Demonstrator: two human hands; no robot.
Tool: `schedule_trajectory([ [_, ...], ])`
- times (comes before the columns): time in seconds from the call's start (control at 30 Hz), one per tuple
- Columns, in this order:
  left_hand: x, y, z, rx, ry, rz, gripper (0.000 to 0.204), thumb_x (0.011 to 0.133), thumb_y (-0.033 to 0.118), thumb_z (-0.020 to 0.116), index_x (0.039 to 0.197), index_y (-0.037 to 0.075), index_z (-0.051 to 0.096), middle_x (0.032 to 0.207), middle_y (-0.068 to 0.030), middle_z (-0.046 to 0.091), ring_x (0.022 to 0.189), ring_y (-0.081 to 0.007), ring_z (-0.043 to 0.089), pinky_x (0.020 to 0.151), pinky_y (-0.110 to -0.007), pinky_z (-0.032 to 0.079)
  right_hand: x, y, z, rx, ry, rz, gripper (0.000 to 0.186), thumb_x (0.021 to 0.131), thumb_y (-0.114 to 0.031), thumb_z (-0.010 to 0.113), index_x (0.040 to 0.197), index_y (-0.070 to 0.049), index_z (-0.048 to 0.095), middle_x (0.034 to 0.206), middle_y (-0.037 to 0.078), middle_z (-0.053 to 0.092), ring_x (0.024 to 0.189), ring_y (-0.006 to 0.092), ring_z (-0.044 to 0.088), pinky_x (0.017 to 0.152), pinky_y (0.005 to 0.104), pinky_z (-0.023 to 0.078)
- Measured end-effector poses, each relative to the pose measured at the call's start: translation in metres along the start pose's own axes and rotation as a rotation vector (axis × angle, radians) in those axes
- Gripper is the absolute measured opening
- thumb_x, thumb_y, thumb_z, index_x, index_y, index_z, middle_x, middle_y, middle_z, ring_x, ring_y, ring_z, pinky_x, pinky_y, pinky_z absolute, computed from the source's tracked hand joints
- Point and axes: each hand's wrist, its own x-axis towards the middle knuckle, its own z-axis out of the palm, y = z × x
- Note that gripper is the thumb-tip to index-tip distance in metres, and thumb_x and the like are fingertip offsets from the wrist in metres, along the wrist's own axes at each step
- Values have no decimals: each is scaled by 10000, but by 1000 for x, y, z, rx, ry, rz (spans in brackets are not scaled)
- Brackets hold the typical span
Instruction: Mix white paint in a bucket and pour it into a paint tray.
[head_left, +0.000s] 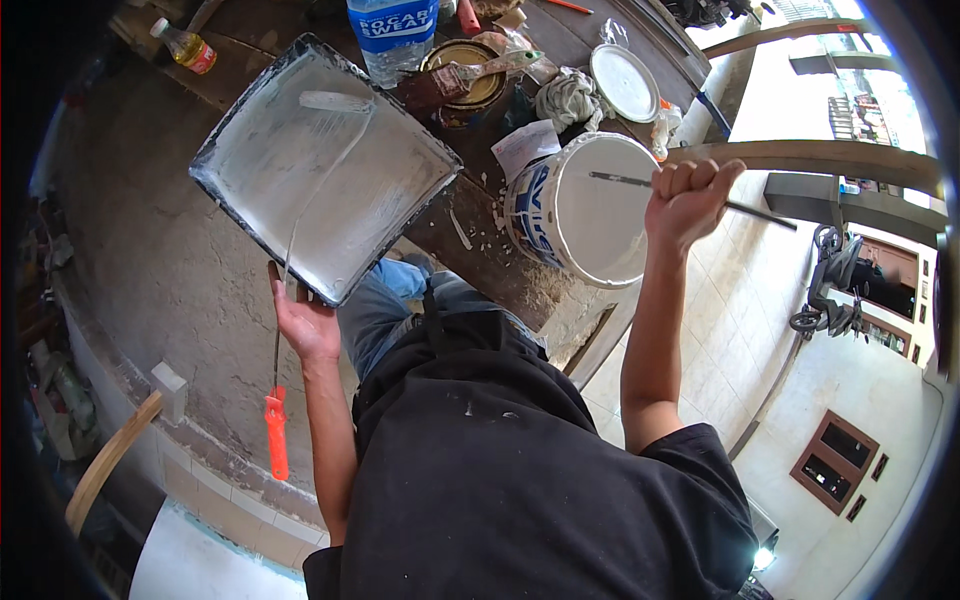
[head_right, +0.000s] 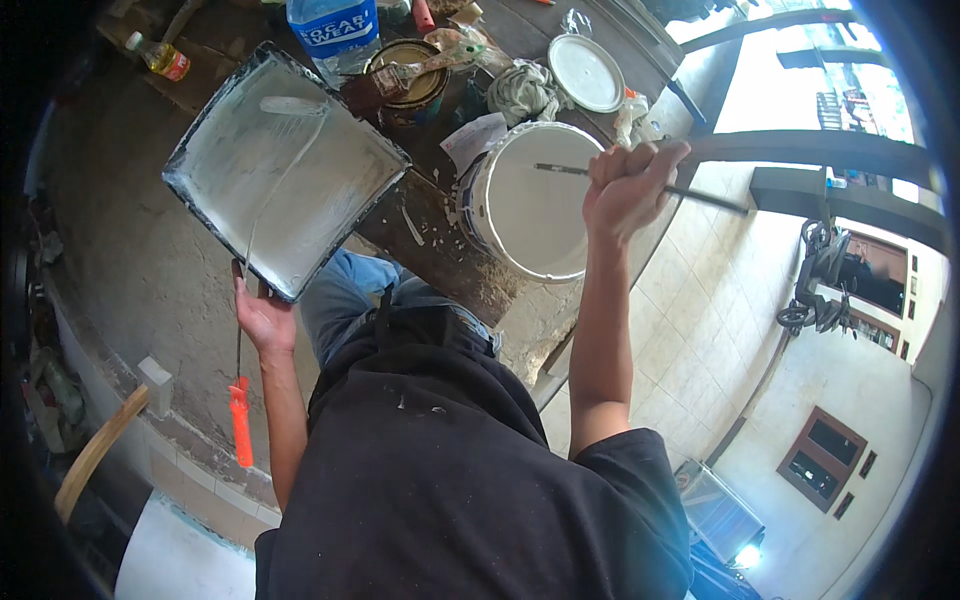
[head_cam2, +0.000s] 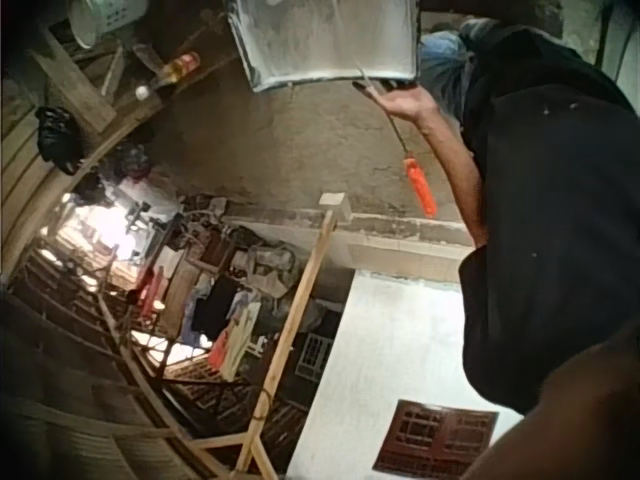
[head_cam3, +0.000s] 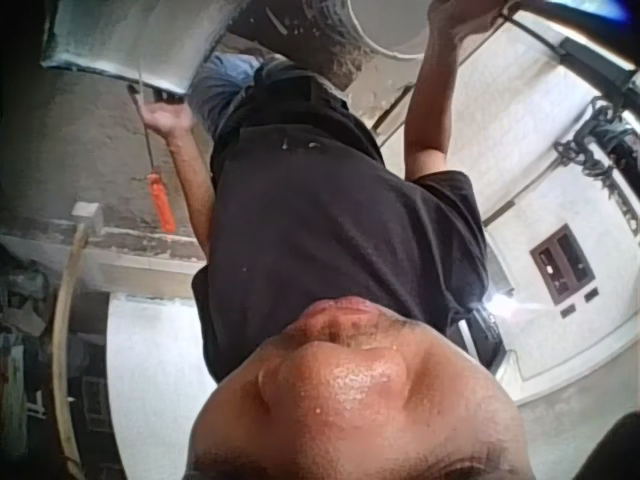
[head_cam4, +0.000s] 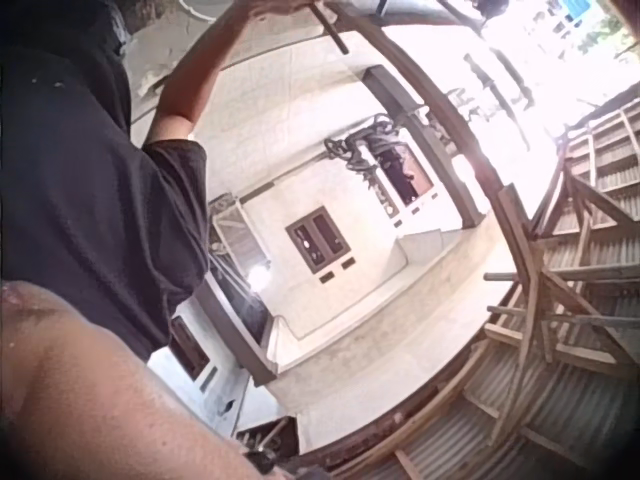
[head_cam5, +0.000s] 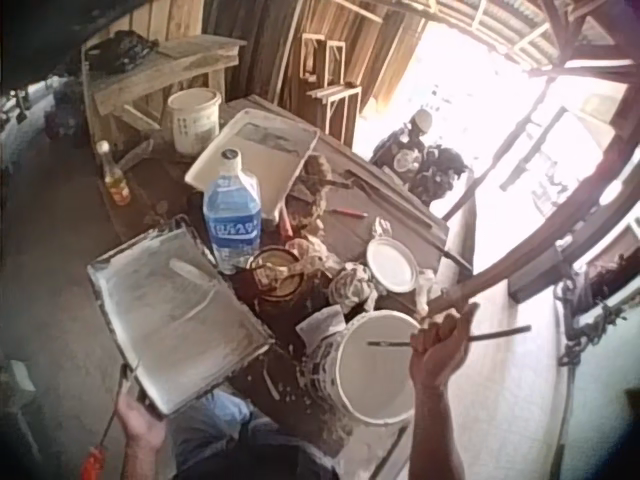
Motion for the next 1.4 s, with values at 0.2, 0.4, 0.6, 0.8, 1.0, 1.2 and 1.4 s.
schedule_trajectory([
  [0.2, 3, -1, 1, 23, -1, 5, 579, 927, 369, 382, 1454, 195, 214, 1428, -140, 279, 1299, -312, 300, 1031, -478, 312, 3, -26, -21, -164, -231, 510, 569, 987, -443, 328, 505, -164, 210, 436, -34, 161, 355, 93, 143, 362, 279, 130],
  [0.4, -1, 3, 6, 35, 39, 4, 589, 930, 371, 384, 1461, 199, 196, 1429, -160, 277, 1294, -309, 303, 1053, -439, 283, 20, -6, -3, -142, 38, 0, 553, 989, -441, 324, 533, -158, 192, 438, -33, 159, 364, 82, 140, 362, 277, 115],
  [0.6, 1, 1, 6, 26, 48, -14, 588, 927, 373, 388, 1461, 218, 196, 1402, -154, 306, 1266, -308, 333, 1034, -448, 308, -15, -17, -16, 74, -269, 325, 559, 987, -417, 338, 512, -157, 199, 438, -38, 141, 359, 91, 115, 373, 284, 106],
  [0.8, 2, 2, 6, 43, 55, -23, 594, 926, 380, 384, 1463, 219, 189, 1401, -154, 311, 1276, -306, 326, 1037, -447, 305, 33, -22, -16, -201, -38, 167, 541, 983, -415, 356, 525, -166, 208, 455, -42, 171, 365, 81, 145, 359, 275, 145],
  [1.0, 1, 2, 3, 5, 45, -34, 595, 923, 394, 384, 1462, 228, 193, 1400, -146, 305, 1276, -306, 320, 1017, -451, 334, -14, -2, 10, 61, -129, 73, 548, 992, -399, 351, 525, -158, 194, 442, -38, 179, 355, 86, 140, 351, 279, 138],
  [1.2, 4, 1, -3, 41, 21, -30, 604, 915, 414, 399, 1459, 245, 198, 1377, -142, 306, 1257, -307, 333, 997, -456, 355, 16, -30, -11, -238, -112, 288, 536, 987, -416, 354, 531, -160, 236, 442, -38, 201, 358, 72, 183, 344, 270, 154],
  [1.4, 3, 1, -2, 8, 26, -25, 602, 917, 407, 400, 1460, 246, 194, 1392, -151, 298, 1263, -310, 328, 1007, -451, 345, 2, -2, 18, -65, 75, 17, 536, 989, -467, 296, 555, -168, 193, 454, -49, 116, 384, 69, 65, 365, 271, 85],
])
